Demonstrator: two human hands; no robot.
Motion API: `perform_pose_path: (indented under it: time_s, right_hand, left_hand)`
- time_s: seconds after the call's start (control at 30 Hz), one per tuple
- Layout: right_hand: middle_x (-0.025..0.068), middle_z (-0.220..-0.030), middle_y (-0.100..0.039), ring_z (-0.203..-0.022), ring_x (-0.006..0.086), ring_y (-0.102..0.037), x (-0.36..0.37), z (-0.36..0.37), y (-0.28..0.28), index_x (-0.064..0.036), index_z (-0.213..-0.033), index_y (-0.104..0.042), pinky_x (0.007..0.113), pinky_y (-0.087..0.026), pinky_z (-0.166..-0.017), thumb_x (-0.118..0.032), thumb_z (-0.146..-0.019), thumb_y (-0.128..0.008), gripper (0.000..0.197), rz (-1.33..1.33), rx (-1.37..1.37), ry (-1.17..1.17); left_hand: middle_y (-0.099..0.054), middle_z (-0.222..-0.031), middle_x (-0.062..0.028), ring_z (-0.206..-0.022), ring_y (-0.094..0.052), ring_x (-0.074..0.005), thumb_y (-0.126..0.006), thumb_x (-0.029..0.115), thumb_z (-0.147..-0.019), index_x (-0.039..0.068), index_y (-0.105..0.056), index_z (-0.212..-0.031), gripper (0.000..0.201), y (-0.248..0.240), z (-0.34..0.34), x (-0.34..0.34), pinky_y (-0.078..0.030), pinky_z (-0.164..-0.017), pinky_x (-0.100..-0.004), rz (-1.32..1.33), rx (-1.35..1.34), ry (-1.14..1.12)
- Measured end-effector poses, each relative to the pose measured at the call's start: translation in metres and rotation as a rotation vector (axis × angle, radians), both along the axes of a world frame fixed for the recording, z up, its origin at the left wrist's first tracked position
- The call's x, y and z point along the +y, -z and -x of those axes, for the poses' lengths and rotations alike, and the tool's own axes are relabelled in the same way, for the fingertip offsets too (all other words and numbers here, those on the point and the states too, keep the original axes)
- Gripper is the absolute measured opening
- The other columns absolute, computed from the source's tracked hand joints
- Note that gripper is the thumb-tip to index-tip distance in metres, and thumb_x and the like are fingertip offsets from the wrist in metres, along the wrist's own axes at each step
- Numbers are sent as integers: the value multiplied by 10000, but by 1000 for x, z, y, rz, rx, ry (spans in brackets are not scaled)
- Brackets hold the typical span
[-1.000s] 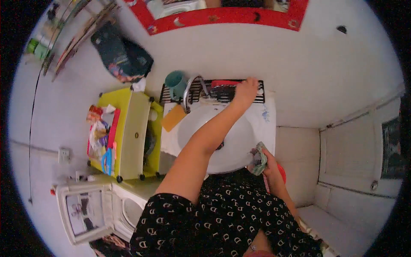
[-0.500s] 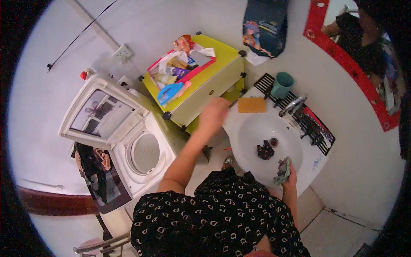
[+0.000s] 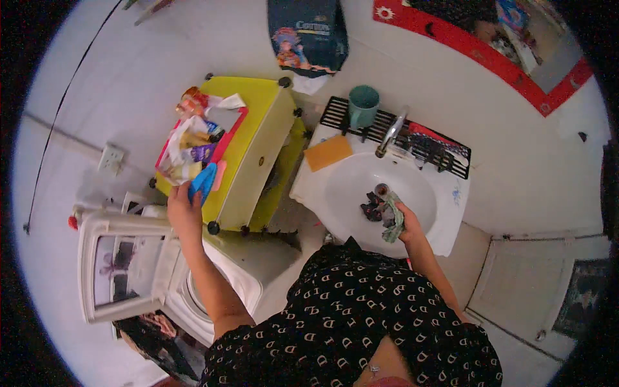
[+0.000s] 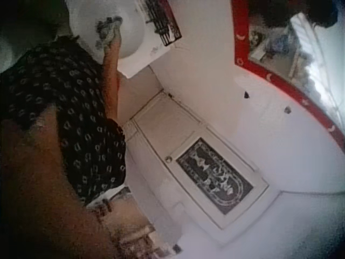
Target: The person wipes a glass shelf and its contents with a cloth, handling bottles and small containers to clean around and underneath them before placing them back on the shelf.
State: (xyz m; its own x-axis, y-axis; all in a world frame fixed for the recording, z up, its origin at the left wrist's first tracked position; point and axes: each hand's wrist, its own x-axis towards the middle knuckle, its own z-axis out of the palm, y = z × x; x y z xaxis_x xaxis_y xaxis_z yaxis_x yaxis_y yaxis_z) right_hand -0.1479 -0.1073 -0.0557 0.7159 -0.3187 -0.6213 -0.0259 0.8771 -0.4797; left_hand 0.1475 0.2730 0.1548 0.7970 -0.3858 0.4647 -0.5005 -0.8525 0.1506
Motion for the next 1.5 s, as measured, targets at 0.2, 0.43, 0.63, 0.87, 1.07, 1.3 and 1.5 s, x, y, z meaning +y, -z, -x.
perform_pose_path:
  time_s: [0.2, 0.43, 0.63, 0.87, 1.07, 1.3, 1.5]
  right_hand:
    - [71, -837, -621, -672, 204, -597, -3, 34, 24, -58, -1053, -566, 337, -510, -585, -303, -859, -522, 316, -52, -9, 90]
    - [91, -913, -636, -714, 168, -590, 7, 72, 19, -53, -1076, -564, 301, -494, -600, -283, -863, -524, 316, 312, 123, 166]
    - [94, -883, -633, -669, 164, -580, 15, 105, -2, -2, -1031, -580, 289, -496, -573, -294, -879, -482, 343, -53, 137, 406]
    - [85, -812, -629, -623, 169, -575, 23, 110, -33, -14, -991, -598, 297, -494, -543, -286, -873, -495, 314, -108, 206, 384]
    - [99, -892, -636, -710, 196, -603, 8, 88, -1, -19, -1042, -570, 303, -501, -592, -277, -873, -502, 316, -35, 95, 314]
    - [116, -1006, -625, -779, 184, -600, 10, 66, -13, -18, -1111, -542, 303, -500, -634, -302, -860, -517, 380, 51, 71, 135]
    - [114, -996, -627, -786, 192, -601, 14, 100, -4, -28, -1105, -555, 311, -507, -653, -301, -864, -512, 367, 19, 70, 283]
  left_hand:
    - [-583, -792, -24, -655, -556, -80, -671, 161, -791, 17, -597, -984, 252, 35, -12, -112, -451, -546, -234, 518, 637, 326]
    - [-636, -777, -150, -705, -622, -269, -677, 244, -736, -10, -595, -933, 331, 121, -37, -298, -489, -637, -364, 311, 548, 465]
    - [-595, -839, -170, -777, -585, -356, -669, 220, -713, 13, -589, -941, 318, 159, -61, -352, -470, -674, -436, 268, 326, 413]
    - [-547, -995, -184, -842, -560, -347, -648, 168, -733, 7, -559, -1002, 326, 167, -58, -338, -465, -716, -409, 440, 182, 473]
    - [-561, -1045, -212, -873, -568, -347, -654, 170, -735, -11, -502, -1098, 433, 182, -20, -344, -470, -743, -401, 655, 636, 522]
    - [-540, -1103, -244, -1008, -533, -401, -647, 204, -748, 21, -275, -1317, 704, 176, -2, -367, -445, -814, -443, 410, 488, 476]
    - [-543, -1117, -202, -1008, -517, -389, -620, 265, -771, 20, -450, -1214, 533, 156, 8, -364, -431, -848, -417, 482, 434, 559]
